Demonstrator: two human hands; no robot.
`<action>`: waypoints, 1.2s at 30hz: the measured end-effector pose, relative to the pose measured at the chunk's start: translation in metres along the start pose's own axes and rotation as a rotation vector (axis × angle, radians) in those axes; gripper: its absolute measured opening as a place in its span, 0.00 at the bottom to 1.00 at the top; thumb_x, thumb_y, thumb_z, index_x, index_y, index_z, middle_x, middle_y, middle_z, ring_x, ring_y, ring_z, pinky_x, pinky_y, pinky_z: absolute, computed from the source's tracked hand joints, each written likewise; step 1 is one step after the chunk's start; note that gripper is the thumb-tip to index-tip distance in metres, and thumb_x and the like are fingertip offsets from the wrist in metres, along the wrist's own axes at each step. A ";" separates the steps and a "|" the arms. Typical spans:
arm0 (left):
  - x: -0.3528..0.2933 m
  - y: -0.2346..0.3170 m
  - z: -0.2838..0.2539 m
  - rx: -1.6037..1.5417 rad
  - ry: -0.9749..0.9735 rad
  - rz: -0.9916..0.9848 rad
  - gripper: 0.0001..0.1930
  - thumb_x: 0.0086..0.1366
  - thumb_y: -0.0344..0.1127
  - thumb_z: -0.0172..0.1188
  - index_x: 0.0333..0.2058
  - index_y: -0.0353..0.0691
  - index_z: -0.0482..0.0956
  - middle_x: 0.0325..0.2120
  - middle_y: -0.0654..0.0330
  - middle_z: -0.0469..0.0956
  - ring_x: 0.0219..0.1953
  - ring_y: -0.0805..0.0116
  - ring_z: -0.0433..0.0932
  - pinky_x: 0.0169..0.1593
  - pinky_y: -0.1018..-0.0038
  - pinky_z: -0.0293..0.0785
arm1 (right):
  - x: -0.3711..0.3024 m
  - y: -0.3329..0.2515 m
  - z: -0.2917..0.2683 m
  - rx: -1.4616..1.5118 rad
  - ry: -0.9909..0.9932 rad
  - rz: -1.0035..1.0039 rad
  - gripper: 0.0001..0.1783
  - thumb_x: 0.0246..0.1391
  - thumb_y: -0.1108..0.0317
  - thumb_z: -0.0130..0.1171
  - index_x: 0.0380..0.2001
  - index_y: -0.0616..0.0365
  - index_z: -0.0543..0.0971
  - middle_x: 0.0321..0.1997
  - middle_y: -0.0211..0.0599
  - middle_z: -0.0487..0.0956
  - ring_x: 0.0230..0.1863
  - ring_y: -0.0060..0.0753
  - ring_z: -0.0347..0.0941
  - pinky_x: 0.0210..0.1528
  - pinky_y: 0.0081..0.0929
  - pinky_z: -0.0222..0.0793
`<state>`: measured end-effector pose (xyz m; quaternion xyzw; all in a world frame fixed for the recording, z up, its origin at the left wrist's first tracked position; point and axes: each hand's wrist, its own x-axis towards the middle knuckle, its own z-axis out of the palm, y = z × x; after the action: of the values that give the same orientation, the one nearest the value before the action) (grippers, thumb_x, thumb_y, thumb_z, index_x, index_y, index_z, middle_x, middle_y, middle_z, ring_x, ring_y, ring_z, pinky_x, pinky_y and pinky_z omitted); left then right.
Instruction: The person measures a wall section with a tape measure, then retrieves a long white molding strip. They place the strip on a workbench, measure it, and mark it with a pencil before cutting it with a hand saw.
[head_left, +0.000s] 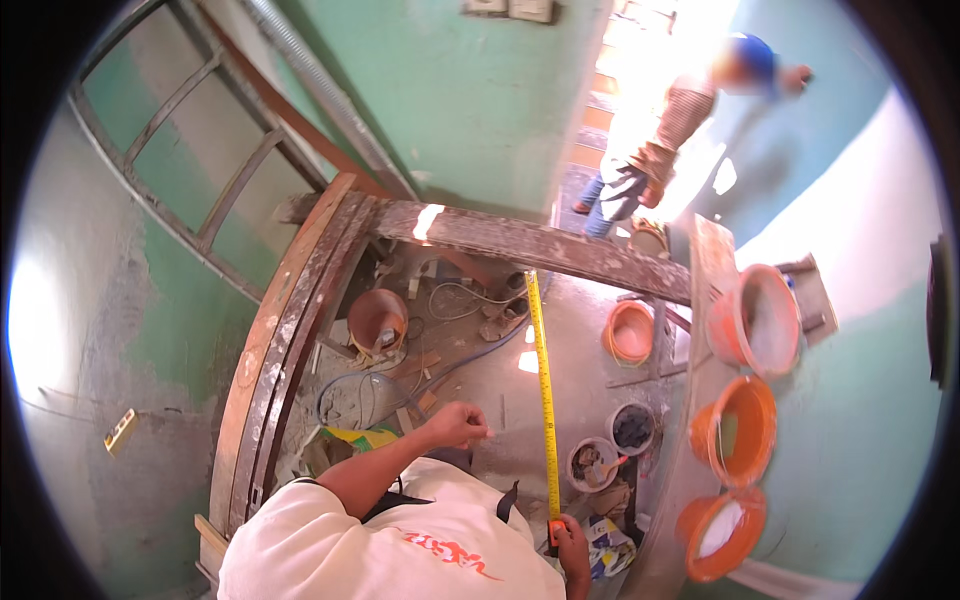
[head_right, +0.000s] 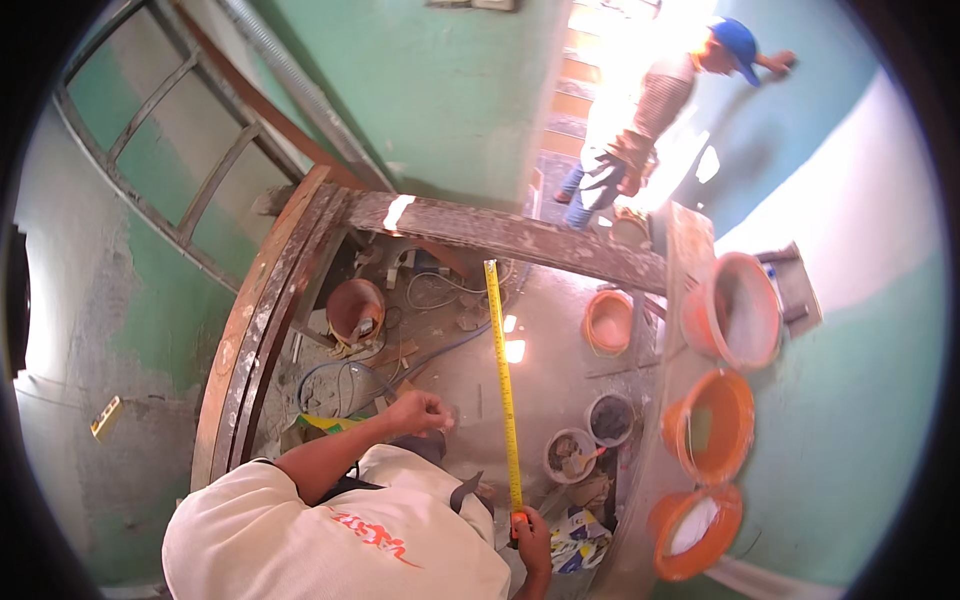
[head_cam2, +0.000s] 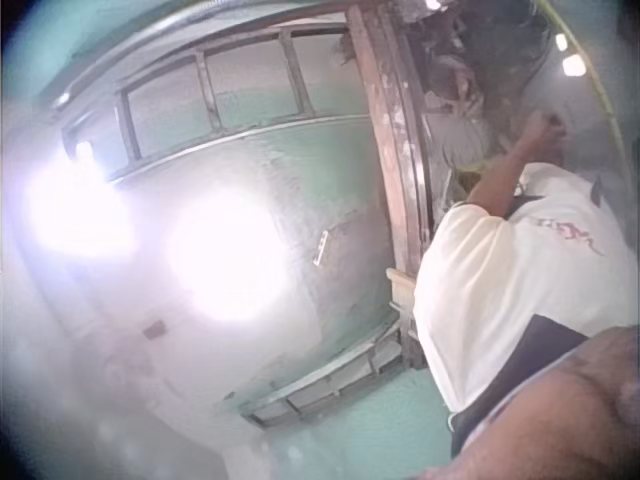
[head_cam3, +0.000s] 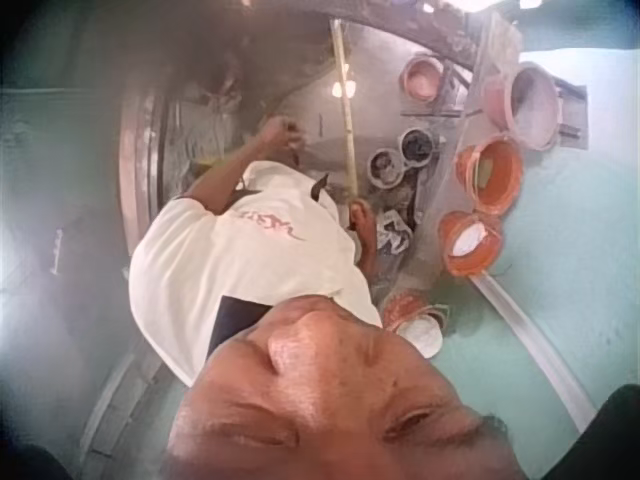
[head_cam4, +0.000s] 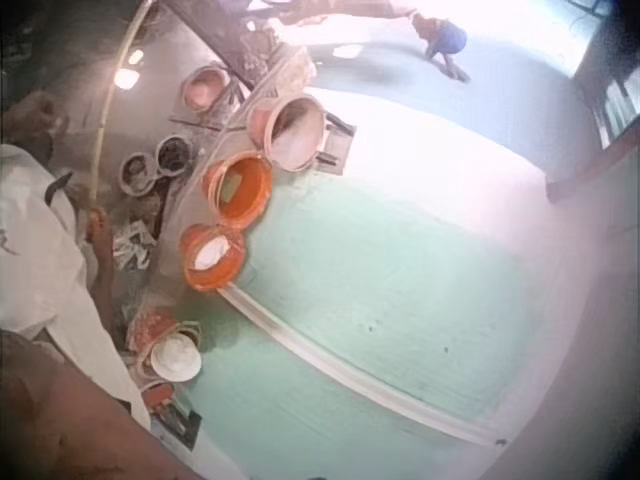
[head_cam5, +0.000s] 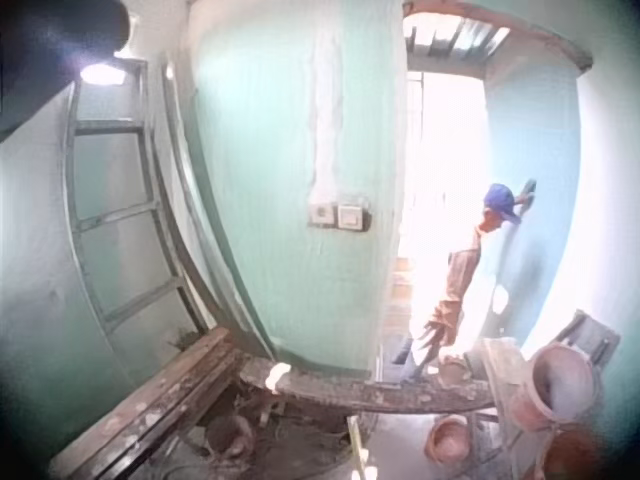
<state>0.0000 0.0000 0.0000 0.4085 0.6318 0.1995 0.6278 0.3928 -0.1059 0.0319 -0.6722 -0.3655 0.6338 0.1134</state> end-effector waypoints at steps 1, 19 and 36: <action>-0.005 -0.004 0.016 0.013 0.041 -0.043 0.23 0.66 0.59 0.62 0.36 0.42 0.85 0.22 0.66 0.82 0.25 0.74 0.80 0.34 0.69 0.77 | -0.004 0.003 -0.015 -0.043 -0.033 -0.011 0.21 0.63 0.62 0.54 0.56 0.58 0.75 0.38 0.34 0.77 0.33 0.24 0.76 0.33 0.28 0.80; 0.029 -0.154 -0.098 0.512 -0.302 0.022 0.25 0.56 0.57 0.66 0.46 0.47 0.84 0.45 0.50 0.83 0.50 0.49 0.80 0.50 0.57 0.77 | 0.122 -0.040 0.046 -0.258 -0.420 0.213 0.38 0.57 0.50 0.60 0.65 0.60 0.66 0.51 0.43 0.73 0.51 0.36 0.67 0.52 0.29 0.65; -0.009 -0.130 -0.139 0.188 -0.194 0.018 0.19 0.58 0.51 0.66 0.43 0.46 0.87 0.38 0.56 0.86 0.44 0.55 0.84 0.48 0.61 0.78 | 0.070 -0.244 0.078 -0.196 -0.562 0.468 0.27 0.64 0.53 0.56 0.60 0.57 0.73 0.54 0.41 0.77 0.52 0.39 0.75 0.54 0.34 0.72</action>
<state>-0.1682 -0.0469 -0.0752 0.4885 0.5802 0.1048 0.6432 0.2304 0.0873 0.1149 -0.5452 -0.2776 0.7642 -0.2041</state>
